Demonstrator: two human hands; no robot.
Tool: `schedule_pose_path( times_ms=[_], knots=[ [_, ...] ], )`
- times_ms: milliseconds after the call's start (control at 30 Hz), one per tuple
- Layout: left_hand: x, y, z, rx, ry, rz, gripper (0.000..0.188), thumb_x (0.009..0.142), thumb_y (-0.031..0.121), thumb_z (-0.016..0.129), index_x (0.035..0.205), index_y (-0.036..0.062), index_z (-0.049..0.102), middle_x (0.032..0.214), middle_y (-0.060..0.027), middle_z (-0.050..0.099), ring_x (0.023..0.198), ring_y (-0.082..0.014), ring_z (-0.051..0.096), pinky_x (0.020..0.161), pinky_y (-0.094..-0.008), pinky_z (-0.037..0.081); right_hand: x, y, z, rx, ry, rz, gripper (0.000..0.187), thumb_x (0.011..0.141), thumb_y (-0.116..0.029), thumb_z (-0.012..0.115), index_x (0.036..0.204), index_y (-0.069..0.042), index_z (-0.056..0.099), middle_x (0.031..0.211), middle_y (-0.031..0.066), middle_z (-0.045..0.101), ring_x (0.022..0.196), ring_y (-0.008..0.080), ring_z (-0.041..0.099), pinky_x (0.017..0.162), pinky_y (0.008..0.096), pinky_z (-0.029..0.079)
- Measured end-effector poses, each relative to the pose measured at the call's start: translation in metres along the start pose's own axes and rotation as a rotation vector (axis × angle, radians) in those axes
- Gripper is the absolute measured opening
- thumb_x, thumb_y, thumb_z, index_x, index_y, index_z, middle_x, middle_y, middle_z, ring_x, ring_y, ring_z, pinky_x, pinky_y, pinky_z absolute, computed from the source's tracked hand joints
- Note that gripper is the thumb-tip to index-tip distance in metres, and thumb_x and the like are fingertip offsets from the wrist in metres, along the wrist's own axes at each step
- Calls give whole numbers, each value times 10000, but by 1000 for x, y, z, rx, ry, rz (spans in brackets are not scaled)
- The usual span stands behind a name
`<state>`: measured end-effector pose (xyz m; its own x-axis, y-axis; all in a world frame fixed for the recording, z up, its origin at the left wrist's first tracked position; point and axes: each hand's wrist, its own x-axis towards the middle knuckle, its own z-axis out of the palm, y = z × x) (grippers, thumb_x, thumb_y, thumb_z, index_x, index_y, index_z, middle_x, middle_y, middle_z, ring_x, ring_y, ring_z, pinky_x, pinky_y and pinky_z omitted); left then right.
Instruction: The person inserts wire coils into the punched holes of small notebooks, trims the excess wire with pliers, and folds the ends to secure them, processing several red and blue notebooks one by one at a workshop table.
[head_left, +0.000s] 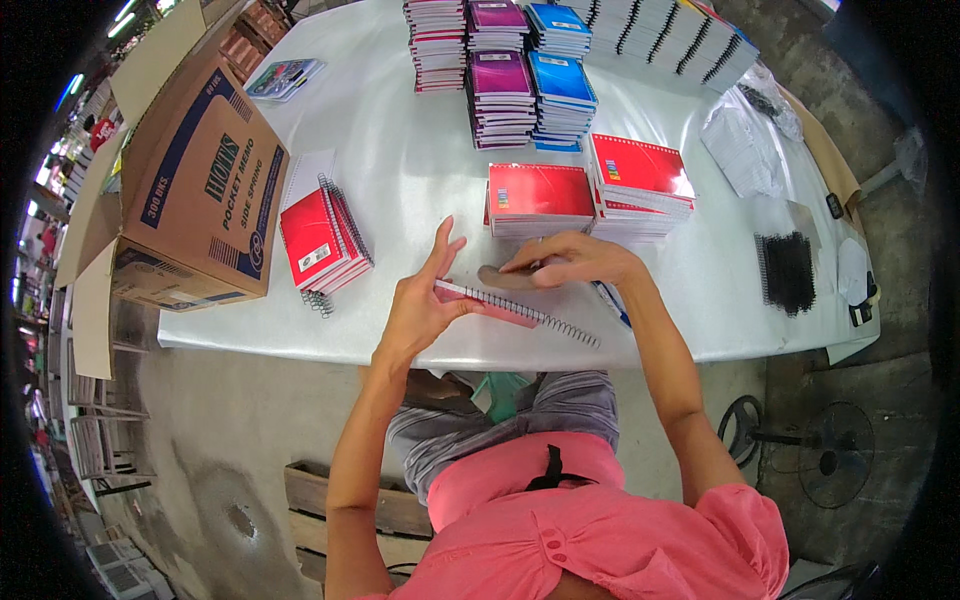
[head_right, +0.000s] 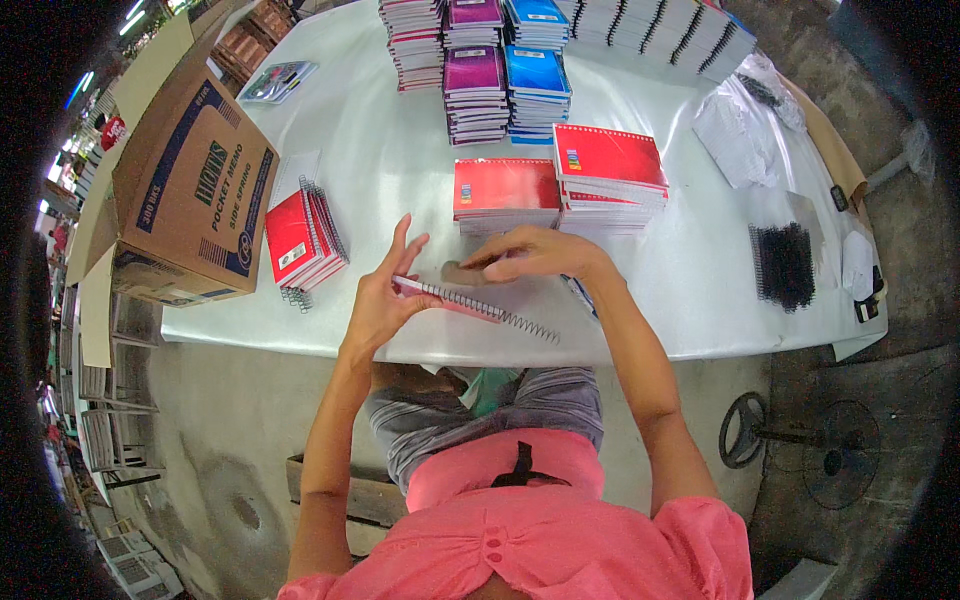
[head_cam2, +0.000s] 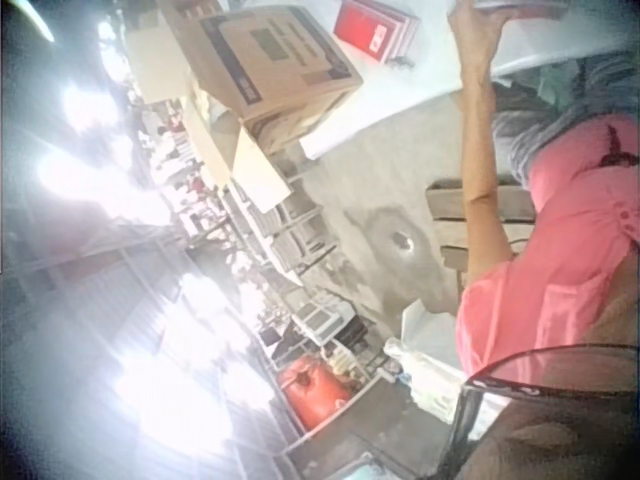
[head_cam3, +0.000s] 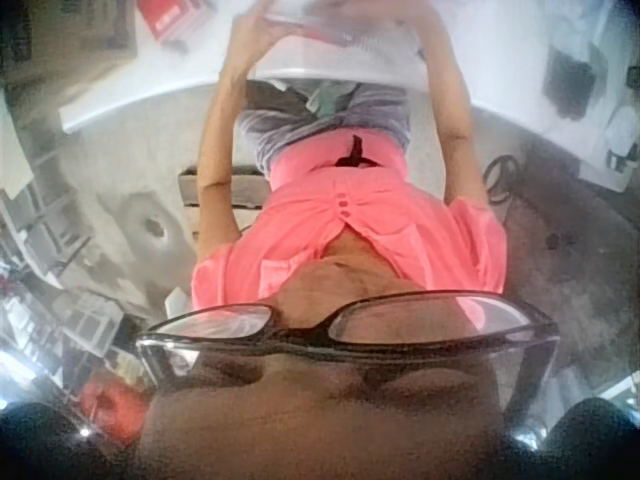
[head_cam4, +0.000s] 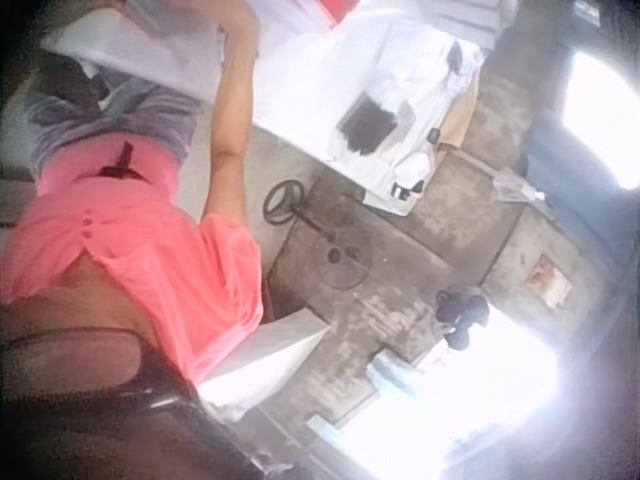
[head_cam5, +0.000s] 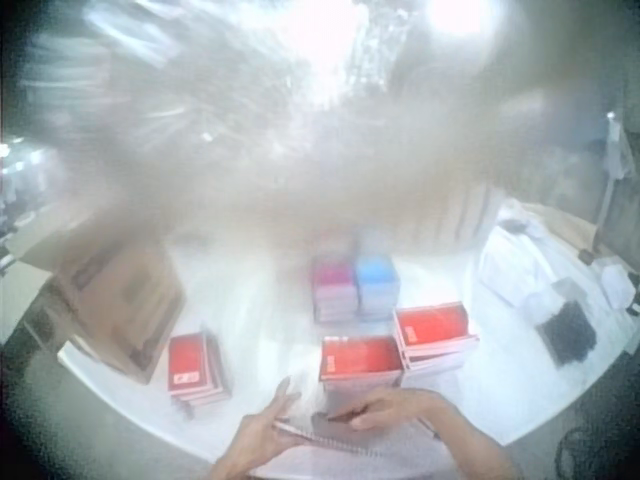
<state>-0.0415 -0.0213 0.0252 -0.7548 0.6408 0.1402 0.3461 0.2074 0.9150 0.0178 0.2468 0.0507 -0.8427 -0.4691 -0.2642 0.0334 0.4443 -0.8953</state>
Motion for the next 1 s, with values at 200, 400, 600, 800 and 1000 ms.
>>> schedule_pose_path(
  times_ms=[200, 400, 600, 800, 1000],
  knots=[
    [-6, -17, 2, -118, 12, -38, 1139, 641, 150, 869, 1554, 204, 190, 1360, -161, 569, 1254, -252, 560, 955, -339, 497, 8, -5, 5, -1, 19, -102, 604, 858, -433, 656, 1241, 32, 617, 1177, 128, 657, 1106, 211, 583, 987, 335, 415],
    [-7, -18, 5, -153, 28, -9, 1108, 675, 99, 848, 1557, 195, 184, 1359, -176, 567, 1257, -247, 556, 970, -315, 479, 10, -15, 10, 80, 38, -212, 481, 902, -349, 630, 1213, 18, 633, 1114, 105, 665, 1040, 196, 591, 927, 325, 428],
    [-8, -21, 7, -220, 22, -39, 1125, 670, 57, 847, 1560, 181, 170, 1362, -159, 570, 1272, -226, 534, 991, -305, 461, 12, -24, 13, 68, 34, -136, 447, 915, -326, 621, 1211, 9, 638, 1116, 106, 670, 1048, 207, 601, 927, 313, 436],
    [-12, -26, -14, -215, -152, -42, 951, 805, 382, 767, 1540, 100, 232, 1356, -152, 574, 1262, -230, 532, 1020, -351, 440, -58, -34, 12, -192, 245, -241, 471, 865, -300, 685, 1240, -19, 635, 1193, 130, 616, 1055, 237, 591, 908, 347, 459],
    [-2, -22, -8, -354, -329, -111, 780, 875, 449, 686, 1446, -6, 410, 1380, -118, 559, 1271, -220, 515, 1041, -323, 401, -208, 25, -2, -356, 809, 343, 482, 782, -232, 770, 1227, -79, 663, 1243, 161, 598, 1066, 269, 614, 923, 310, 494]
  ],
)
